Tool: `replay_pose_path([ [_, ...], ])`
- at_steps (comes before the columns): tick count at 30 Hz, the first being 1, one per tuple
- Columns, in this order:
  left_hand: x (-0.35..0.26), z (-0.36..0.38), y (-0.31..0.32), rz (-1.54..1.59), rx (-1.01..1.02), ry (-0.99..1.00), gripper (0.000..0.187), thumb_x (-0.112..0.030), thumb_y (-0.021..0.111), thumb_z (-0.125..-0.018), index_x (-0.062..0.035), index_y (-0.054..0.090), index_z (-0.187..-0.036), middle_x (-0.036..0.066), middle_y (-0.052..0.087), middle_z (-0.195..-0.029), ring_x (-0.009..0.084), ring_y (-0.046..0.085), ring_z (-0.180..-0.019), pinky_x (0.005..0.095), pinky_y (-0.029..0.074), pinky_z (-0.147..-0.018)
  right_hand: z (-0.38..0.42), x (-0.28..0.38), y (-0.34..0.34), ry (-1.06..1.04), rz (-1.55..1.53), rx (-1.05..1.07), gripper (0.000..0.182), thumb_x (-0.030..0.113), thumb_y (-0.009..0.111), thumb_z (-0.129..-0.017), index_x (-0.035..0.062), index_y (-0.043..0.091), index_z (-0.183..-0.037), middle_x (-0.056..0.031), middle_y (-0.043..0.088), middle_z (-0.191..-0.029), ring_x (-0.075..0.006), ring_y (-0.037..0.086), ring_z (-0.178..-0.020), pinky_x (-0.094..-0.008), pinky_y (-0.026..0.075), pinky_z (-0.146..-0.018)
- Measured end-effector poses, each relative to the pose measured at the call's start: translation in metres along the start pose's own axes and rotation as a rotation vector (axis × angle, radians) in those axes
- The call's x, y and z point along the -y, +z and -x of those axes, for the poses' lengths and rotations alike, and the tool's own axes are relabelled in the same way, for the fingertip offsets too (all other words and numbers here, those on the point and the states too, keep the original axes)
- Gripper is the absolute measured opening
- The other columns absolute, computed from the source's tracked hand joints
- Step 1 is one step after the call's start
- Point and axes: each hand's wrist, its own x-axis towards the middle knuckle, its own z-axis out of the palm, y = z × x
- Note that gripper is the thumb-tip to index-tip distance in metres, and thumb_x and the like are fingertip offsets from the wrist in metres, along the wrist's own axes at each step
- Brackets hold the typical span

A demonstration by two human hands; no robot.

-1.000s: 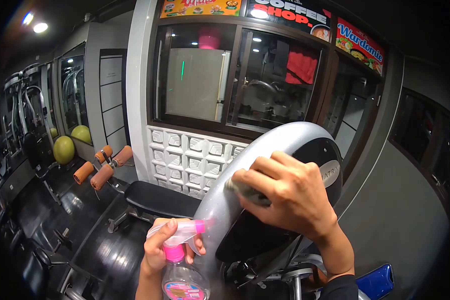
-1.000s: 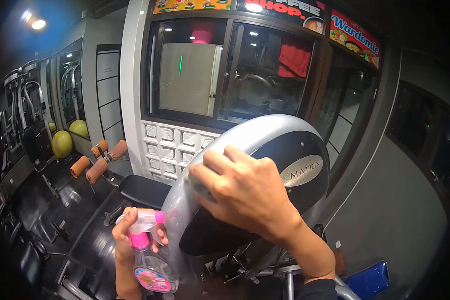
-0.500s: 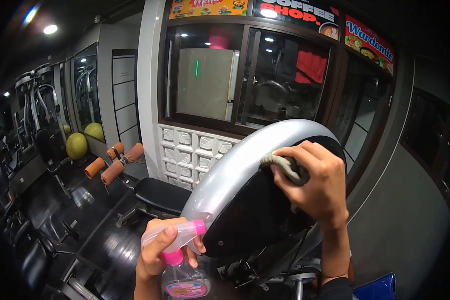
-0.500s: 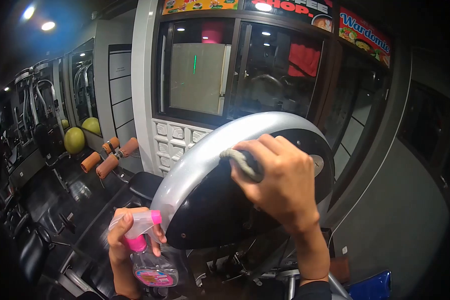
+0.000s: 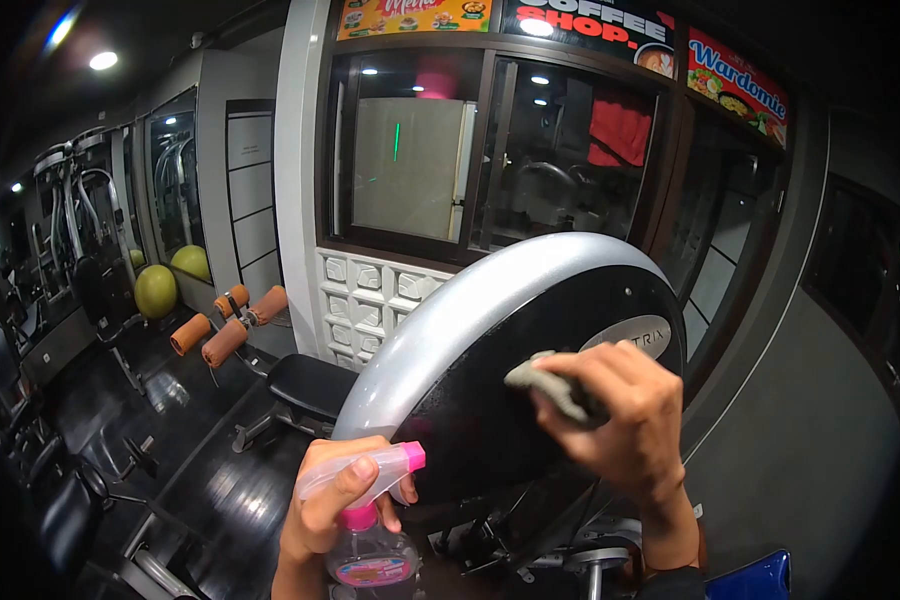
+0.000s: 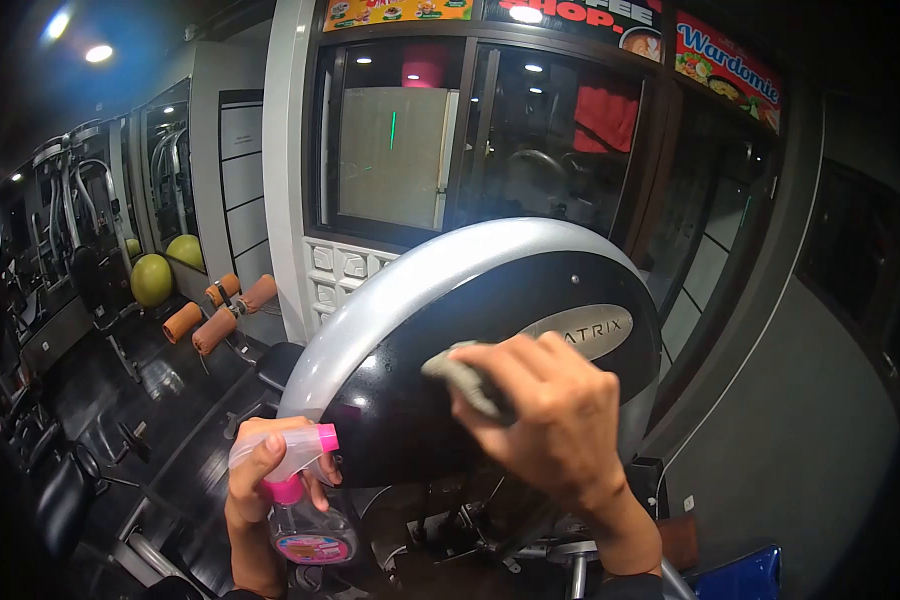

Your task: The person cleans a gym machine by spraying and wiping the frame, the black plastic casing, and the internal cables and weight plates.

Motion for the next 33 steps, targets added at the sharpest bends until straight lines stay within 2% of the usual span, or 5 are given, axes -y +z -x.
replay_pose_path([
  [4, 0.003, 0.000, 0.007, -0.056, -0.062, 0.036, 0.071, -0.054, 0.047, -0.090, 0.0142, 0.063, -0.081, 0.021, 0.065, -0.070, 0.0235, 0.063, -0.045, 0.0266, 0.052, -0.043, 0.005, -0.008, 0.001, 0.104, 0.060, -0.127, 0.023, 0.014, 0.079, -0.072, 0.0113, 0.072, -0.094, -0.0034, 0.067, -0.080, -0.0210, 0.063, -0.068, -0.0341, 0.052, -0.062],
  [6, 0.003, 0.003, 0.008, -0.046, -0.081, 0.024, 0.060, -0.045, 0.047, -0.093, 0.0109, 0.065, -0.085, 0.017, 0.065, -0.074, 0.0203, 0.064, -0.052, 0.0263, 0.051, -0.050, 0.010, 0.008, 0.006, 0.149, 0.091, -0.110, 0.024, 0.014, 0.077, -0.074, 0.0118, 0.071, -0.096, -0.0040, 0.066, -0.081, -0.0218, 0.062, -0.068, -0.0346, 0.052, -0.061],
  [13, 0.007, 0.006, 0.013, -0.013, -0.171, 0.032, 0.060, -0.047, 0.048, -0.092, 0.0102, 0.064, -0.085, 0.017, 0.065, -0.074, 0.0196, 0.062, -0.051, 0.0258, 0.050, -0.049, 0.046, 0.041, 0.022, 0.022, -0.004, 0.002, 0.034, 0.018, 0.081, -0.067, 0.0169, 0.070, -0.100, 0.0023, 0.062, -0.080, -0.0169, 0.058, -0.066, -0.0308, 0.049, -0.051],
  [21, 0.013, 0.017, 0.021, 0.027, -0.199, 0.052, 0.060, -0.048, 0.049, -0.091, 0.0102, 0.063, -0.086, 0.017, 0.065, -0.074, 0.0199, 0.062, -0.052, 0.0259, 0.051, -0.049, 0.048, 0.001, 0.006, 0.252, -0.084, -0.175, 0.025, 0.005, 0.079, -0.069, 0.0066, 0.072, -0.093, -0.0080, 0.069, -0.084, -0.0229, 0.063, -0.069, -0.0337, 0.049, -0.062],
  [33, 0.016, 0.020, 0.047, 0.014, -0.171, 0.033, 0.058, -0.045, 0.051, -0.090, 0.0118, 0.063, -0.087, 0.018, 0.065, -0.076, 0.0207, 0.064, -0.056, 0.0267, 0.053, -0.050, 0.088, 0.020, 0.028, 0.058, -0.155, -0.093, 0.041, 0.018, 0.083, -0.062, 0.0189, 0.073, -0.102, 0.0026, 0.064, -0.084, -0.0165, 0.058, -0.066, -0.0289, 0.049, -0.054],
])
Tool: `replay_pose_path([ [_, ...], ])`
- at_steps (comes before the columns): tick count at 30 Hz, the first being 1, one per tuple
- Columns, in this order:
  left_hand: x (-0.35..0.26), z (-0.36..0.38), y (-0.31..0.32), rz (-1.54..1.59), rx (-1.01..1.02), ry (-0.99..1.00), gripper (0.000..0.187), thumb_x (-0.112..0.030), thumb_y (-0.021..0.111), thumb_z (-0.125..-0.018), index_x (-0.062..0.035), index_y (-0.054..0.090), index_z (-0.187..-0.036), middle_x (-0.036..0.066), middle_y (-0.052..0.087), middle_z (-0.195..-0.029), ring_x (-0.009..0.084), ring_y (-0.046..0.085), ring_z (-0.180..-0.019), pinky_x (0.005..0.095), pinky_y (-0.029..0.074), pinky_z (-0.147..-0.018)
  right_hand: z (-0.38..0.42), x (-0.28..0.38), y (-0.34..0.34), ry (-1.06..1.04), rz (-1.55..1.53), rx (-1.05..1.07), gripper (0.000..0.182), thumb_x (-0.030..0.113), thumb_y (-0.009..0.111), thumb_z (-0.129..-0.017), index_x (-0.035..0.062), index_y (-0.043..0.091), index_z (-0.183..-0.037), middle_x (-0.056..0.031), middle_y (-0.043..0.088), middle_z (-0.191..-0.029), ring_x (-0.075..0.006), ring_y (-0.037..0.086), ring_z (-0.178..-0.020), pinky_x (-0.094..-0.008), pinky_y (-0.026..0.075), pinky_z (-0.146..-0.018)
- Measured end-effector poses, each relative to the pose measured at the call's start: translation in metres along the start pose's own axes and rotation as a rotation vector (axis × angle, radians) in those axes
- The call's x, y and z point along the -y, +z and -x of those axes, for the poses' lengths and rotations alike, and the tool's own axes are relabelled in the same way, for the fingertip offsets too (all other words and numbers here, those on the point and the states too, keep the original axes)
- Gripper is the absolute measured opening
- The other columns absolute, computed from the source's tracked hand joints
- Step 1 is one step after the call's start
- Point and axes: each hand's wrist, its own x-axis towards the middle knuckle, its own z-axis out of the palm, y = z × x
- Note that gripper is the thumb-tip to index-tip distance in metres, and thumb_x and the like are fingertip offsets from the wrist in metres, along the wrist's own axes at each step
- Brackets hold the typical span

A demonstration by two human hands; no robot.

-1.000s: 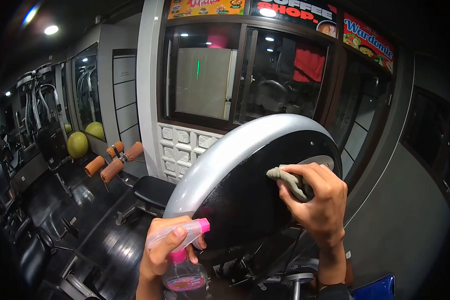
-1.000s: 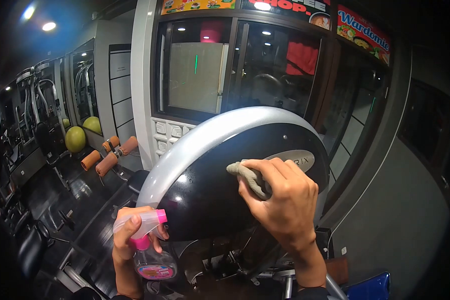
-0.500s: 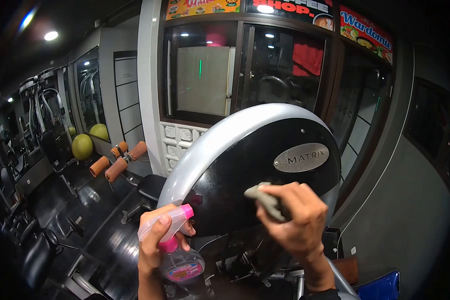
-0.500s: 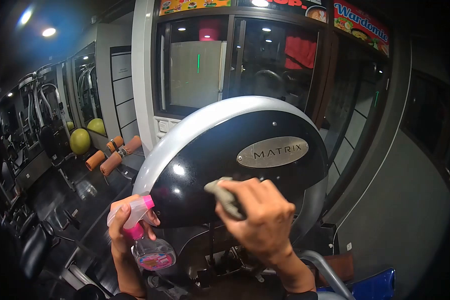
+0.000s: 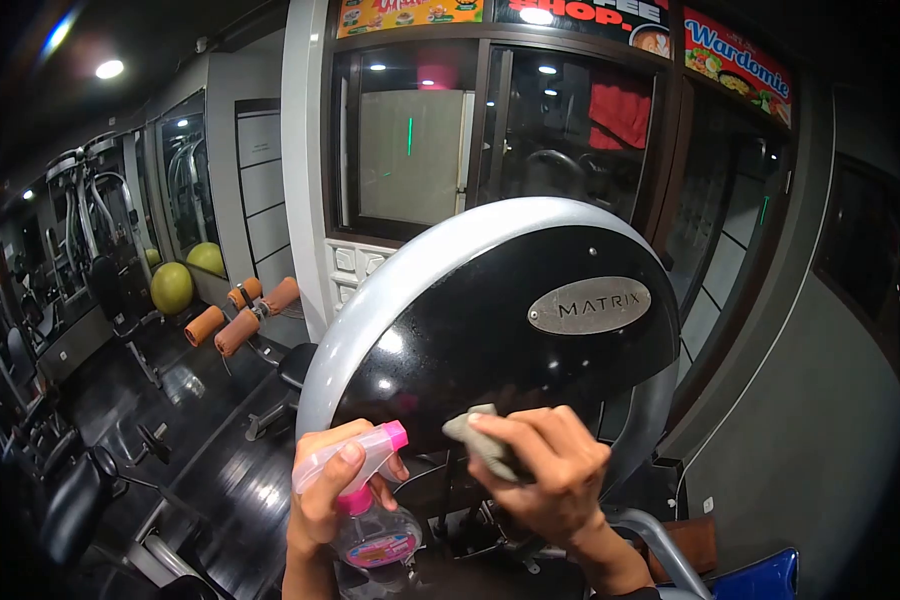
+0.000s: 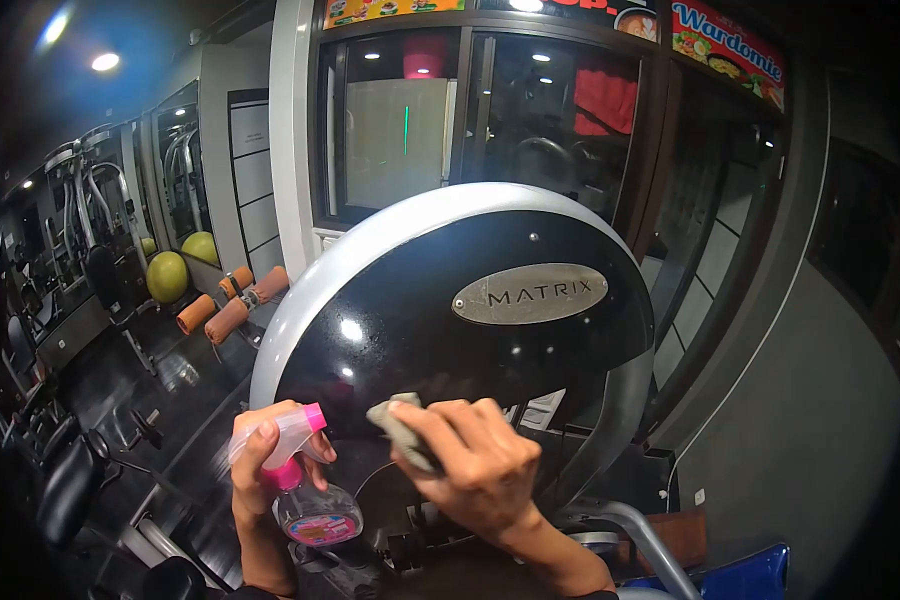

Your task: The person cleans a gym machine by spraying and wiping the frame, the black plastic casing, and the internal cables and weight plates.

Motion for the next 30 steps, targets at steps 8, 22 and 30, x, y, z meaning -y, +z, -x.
replay_pose_path([
  [8, 0.004, 0.004, 0.012, 0.014, -0.019, 0.025, 0.055, -0.042, 0.050, -0.091, 0.0112, 0.063, -0.086, 0.019, 0.065, -0.076, 0.0212, 0.064, -0.055, 0.0267, 0.053, -0.051, 0.002, -0.037, -0.014, 0.129, 0.027, -0.212, 0.035, 0.008, 0.081, -0.065, 0.0123, 0.072, -0.099, -0.0032, 0.066, -0.083, -0.0210, 0.058, -0.067, -0.0323, 0.048, -0.060],
  [22, -0.020, -0.027, 0.065, -0.147, 0.002, 0.019, 0.047, -0.036, 0.051, -0.094, 0.0084, 0.065, -0.086, 0.012, 0.065, -0.071, 0.0175, 0.063, -0.053, 0.0263, 0.050, -0.050, 0.022, -0.049, -0.024, 0.143, -0.049, -0.136, 0.037, 0.011, 0.082, -0.064, 0.0154, 0.073, -0.100, -0.0028, 0.066, -0.085, -0.0213, 0.061, -0.071, -0.0334, 0.051, -0.063],
  [30, -0.022, -0.036, 0.071, -0.179, 0.010, -0.026, 0.044, -0.034, 0.051, -0.095, 0.0068, 0.065, -0.084, 0.011, 0.062, -0.068, 0.0157, 0.059, -0.050, 0.0255, 0.047, -0.047, 0.026, -0.077, -0.037, 0.284, -0.106, -0.266, 0.029, 0.006, 0.080, -0.066, 0.0078, 0.074, -0.095, -0.0085, 0.069, -0.081, -0.0230, 0.065, -0.071, -0.0325, 0.052, -0.066],
])
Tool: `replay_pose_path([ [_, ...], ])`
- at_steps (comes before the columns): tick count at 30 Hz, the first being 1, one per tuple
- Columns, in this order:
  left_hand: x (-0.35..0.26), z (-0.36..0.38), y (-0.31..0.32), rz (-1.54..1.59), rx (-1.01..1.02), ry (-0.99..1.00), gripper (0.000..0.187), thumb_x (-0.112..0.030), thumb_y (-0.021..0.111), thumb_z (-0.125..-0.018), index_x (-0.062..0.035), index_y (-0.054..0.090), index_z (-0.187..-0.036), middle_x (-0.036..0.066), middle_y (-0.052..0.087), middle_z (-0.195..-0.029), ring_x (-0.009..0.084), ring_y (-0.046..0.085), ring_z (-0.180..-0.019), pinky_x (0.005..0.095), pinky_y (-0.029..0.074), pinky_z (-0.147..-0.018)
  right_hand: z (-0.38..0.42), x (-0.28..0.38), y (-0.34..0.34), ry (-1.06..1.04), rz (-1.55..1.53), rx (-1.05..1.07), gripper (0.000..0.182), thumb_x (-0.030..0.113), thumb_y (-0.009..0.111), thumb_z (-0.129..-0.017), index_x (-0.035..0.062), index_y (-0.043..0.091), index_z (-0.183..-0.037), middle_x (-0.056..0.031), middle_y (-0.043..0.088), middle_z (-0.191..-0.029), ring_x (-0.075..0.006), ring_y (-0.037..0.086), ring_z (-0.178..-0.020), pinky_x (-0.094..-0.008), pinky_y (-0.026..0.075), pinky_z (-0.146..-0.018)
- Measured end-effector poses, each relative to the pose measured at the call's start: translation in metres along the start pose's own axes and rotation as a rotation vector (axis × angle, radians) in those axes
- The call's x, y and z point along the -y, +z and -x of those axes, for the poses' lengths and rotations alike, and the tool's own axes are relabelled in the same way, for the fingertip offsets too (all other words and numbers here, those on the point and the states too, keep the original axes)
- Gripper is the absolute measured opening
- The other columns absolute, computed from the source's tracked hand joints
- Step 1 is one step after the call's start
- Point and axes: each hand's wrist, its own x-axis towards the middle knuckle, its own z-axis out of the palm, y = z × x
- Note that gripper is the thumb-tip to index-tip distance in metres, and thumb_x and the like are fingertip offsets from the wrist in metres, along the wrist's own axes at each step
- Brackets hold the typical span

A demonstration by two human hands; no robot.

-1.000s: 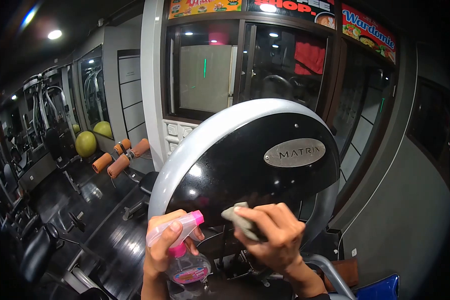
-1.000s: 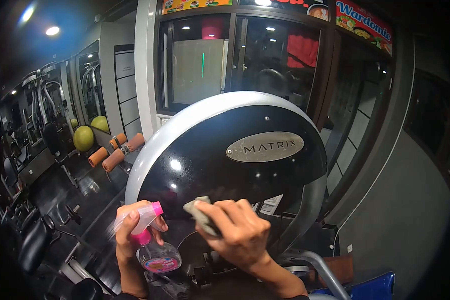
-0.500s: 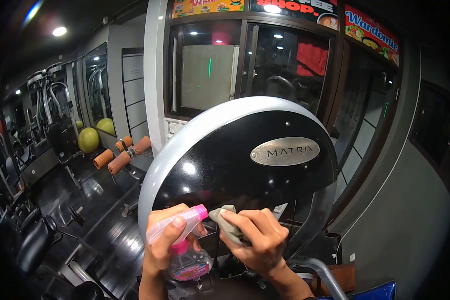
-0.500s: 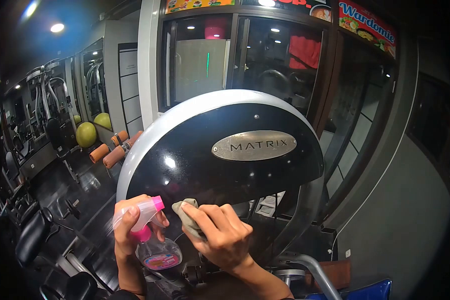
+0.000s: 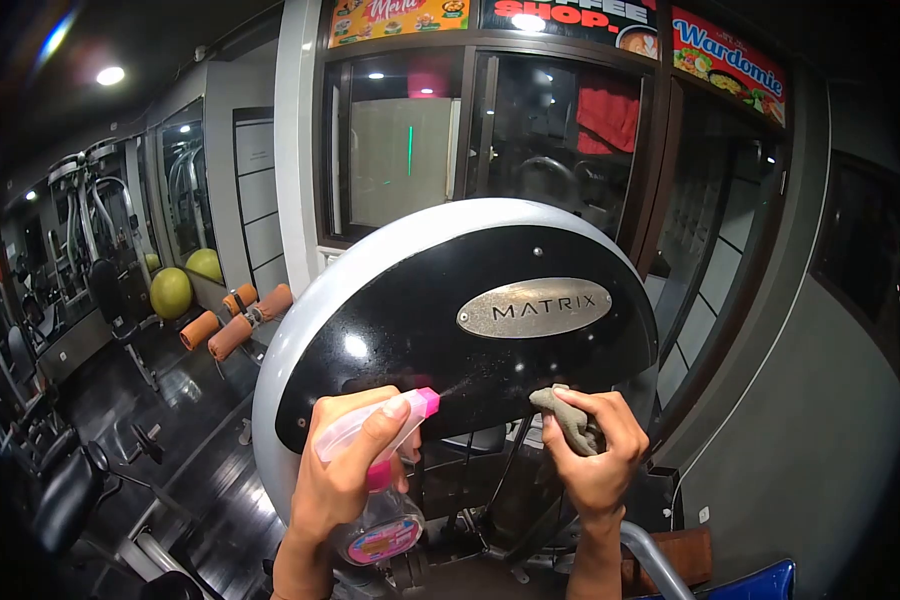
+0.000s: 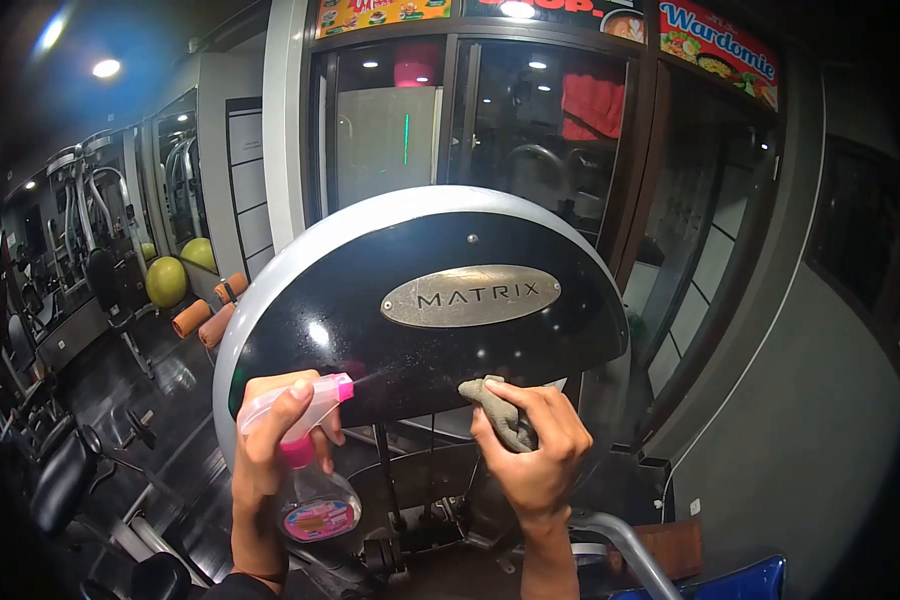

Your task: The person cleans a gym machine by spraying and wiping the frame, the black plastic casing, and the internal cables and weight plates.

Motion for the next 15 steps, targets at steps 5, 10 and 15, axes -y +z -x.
replay_pose_path([
  [5, 0.001, 0.002, 0.001, 0.036, -0.047, -0.003, 0.047, -0.037, 0.052, -0.094, 0.0068, 0.064, -0.082, 0.011, 0.062, -0.069, 0.0157, 0.058, -0.049, 0.0249, 0.046, -0.046, -0.011, 0.020, 0.010, -0.049, 0.019, 0.033, 0.027, 0.009, 0.080, -0.070, 0.0083, 0.073, -0.096, -0.0075, 0.069, -0.084, -0.0224, 0.064, -0.071, -0.0335, 0.051, -0.065],
  [10, 0.008, 0.003, -0.011, 0.096, -0.019, 0.031, 0.050, -0.039, 0.047, -0.094, 0.0079, 0.063, -0.087, 0.014, 0.063, -0.070, 0.0176, 0.059, -0.049, 0.0259, 0.048, -0.046, -0.021, 0.051, 0.033, -0.298, 0.052, 0.242, 0.032, 0.018, 0.079, -0.072, 0.0147, 0.070, -0.103, 0.0013, 0.061, -0.083, -0.0176, 0.057, -0.068, -0.0303, 0.049, -0.055],
  [15, 0.013, 0.004, -0.014, 0.097, -0.049, 0.039, 0.051, -0.040, 0.046, -0.094, 0.0080, 0.062, -0.087, 0.016, 0.063, -0.071, 0.0191, 0.059, -0.047, 0.0262, 0.048, -0.046, -0.031, 0.043, 0.024, -0.319, 0.035, 0.320, 0.034, 0.018, 0.079, -0.069, 0.0178, 0.070, -0.101, 0.0013, 0.062, -0.085, -0.0181, 0.059, -0.070, -0.0315, 0.050, -0.058],
])
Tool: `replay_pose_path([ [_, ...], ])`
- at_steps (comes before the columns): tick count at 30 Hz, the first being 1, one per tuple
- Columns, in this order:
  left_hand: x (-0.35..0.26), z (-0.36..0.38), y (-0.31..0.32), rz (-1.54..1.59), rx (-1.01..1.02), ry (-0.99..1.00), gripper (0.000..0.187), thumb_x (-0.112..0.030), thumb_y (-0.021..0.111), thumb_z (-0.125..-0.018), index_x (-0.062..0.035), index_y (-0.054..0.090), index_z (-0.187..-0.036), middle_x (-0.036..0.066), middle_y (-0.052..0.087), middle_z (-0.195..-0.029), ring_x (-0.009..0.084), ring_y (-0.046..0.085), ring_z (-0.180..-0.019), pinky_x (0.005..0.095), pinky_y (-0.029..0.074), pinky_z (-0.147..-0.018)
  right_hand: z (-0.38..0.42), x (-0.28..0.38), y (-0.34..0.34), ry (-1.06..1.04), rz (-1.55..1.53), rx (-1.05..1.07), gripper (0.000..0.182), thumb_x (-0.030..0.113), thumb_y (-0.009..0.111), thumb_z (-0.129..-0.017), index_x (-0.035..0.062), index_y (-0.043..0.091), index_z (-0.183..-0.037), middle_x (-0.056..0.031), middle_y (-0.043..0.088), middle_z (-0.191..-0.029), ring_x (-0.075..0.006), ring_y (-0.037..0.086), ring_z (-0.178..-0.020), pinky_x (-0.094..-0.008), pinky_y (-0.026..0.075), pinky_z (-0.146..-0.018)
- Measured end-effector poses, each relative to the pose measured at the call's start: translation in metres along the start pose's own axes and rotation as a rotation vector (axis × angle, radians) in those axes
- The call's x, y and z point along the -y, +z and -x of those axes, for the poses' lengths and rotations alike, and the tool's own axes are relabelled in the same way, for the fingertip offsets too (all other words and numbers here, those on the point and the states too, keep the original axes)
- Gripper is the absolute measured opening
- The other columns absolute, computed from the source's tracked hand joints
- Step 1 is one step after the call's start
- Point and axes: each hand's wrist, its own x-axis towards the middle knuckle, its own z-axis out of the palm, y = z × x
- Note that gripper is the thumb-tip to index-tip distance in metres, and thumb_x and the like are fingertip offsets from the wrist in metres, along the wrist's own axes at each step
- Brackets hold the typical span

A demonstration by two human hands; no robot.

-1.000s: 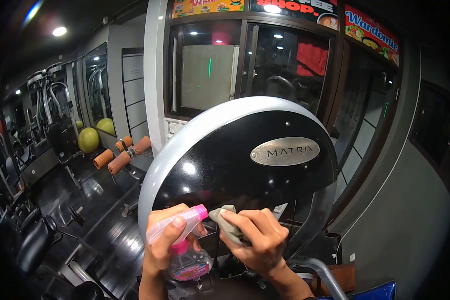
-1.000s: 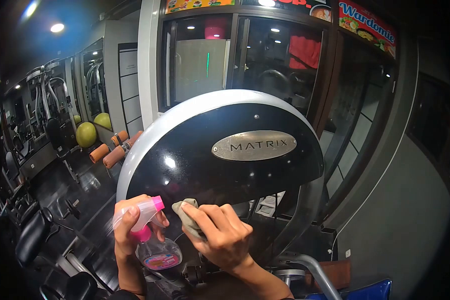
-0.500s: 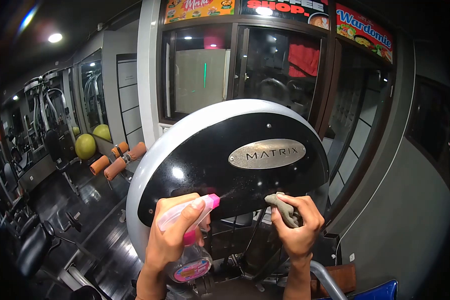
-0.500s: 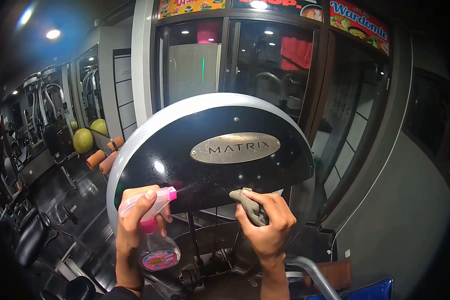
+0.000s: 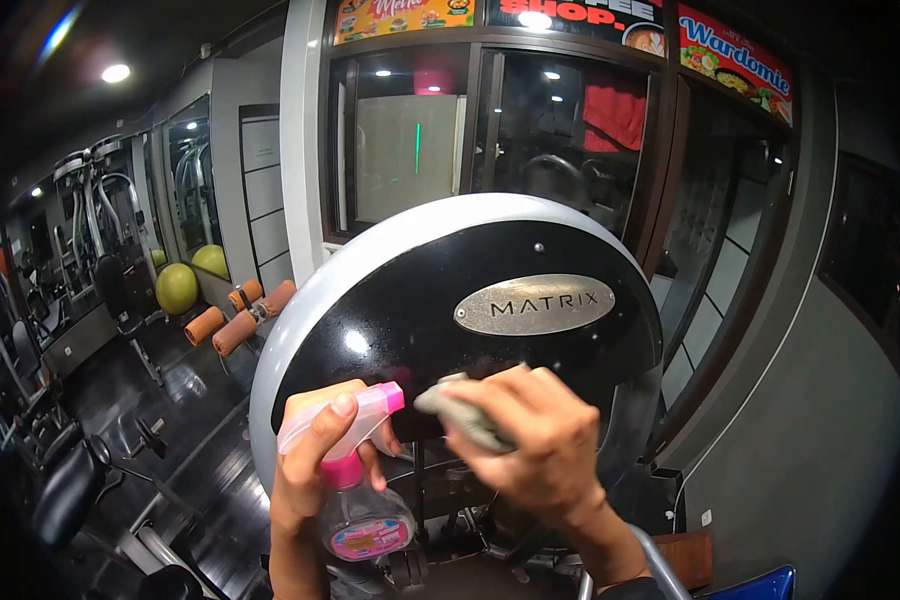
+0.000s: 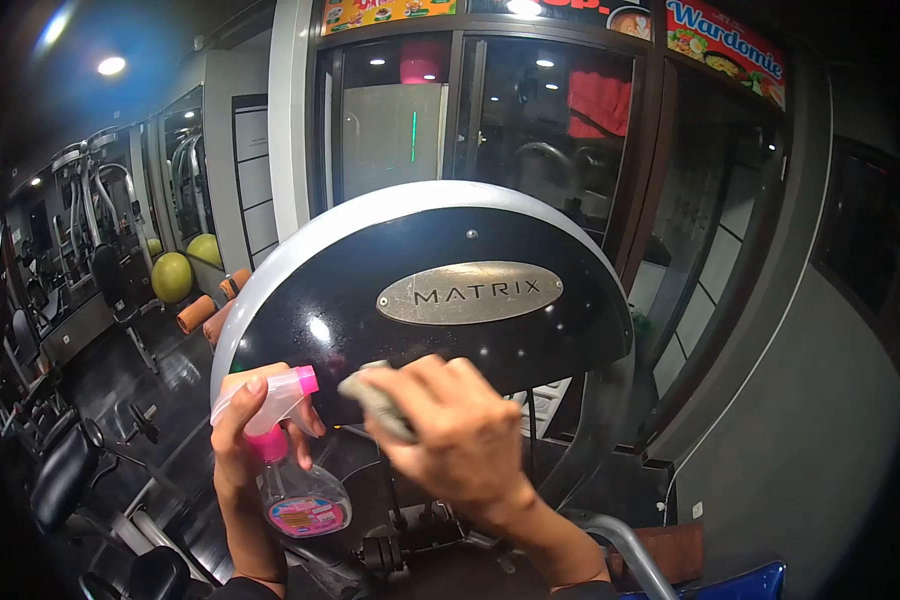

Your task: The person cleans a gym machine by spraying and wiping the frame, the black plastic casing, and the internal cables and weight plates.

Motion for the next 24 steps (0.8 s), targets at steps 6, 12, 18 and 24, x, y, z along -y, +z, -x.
replay_pose_path([
  [6, -0.001, 0.002, -0.005, 0.002, 0.055, 0.005, 0.056, -0.045, 0.045, -0.095, 0.0074, 0.062, -0.087, 0.016, 0.064, -0.072, 0.0197, 0.061, -0.050, 0.0265, 0.050, -0.050, -0.004, -0.033, -0.019, 0.231, 0.051, -0.233, 0.023, 0.015, 0.079, -0.071, 0.0127, 0.073, -0.093, -0.0044, 0.066, -0.082, -0.0224, 0.061, -0.068, -0.0342, 0.050, -0.063],
  [12, -0.019, -0.005, -0.027, -0.207, 0.065, 0.079, 0.064, -0.054, 0.042, -0.096, 0.0040, 0.066, -0.085, 0.011, 0.065, -0.074, 0.0160, 0.062, -0.063, 0.0256, 0.048, -0.058, -0.017, 0.005, 0.008, 0.049, 0.043, -0.119, 0.025, 0.017, 0.078, -0.072, 0.0136, 0.071, -0.095, -0.0020, 0.065, -0.081, -0.0204, 0.060, -0.068, -0.0334, 0.051, -0.059],
  [18, -0.031, -0.033, -0.055, -0.234, 0.151, 0.087, 0.062, -0.053, 0.042, -0.096, 0.0028, 0.067, -0.083, 0.009, 0.065, -0.071, 0.0142, 0.060, -0.057, 0.0249, 0.045, -0.054, -0.023, 0.023, 0.012, 0.046, 0.011, 0.003, 0.028, 0.013, 0.080, -0.068, 0.0136, 0.072, -0.095, -0.0014, 0.067, -0.083, -0.0190, 0.063, -0.070, -0.0311, 0.052, -0.060],
  [24, -0.046, -0.059, -0.077, -0.213, 0.248, 0.012, 0.059, -0.049, 0.042, -0.097, 0.0034, 0.068, -0.085, 0.011, 0.067, -0.070, 0.0145, 0.058, -0.050, 0.0238, 0.044, -0.049, -0.025, -0.001, -0.006, 0.318, 0.110, -0.186, 0.024, 0.012, 0.079, -0.070, 0.0100, 0.073, -0.094, -0.0053, 0.068, -0.082, -0.0225, 0.064, -0.071, -0.0332, 0.051, -0.065],
])
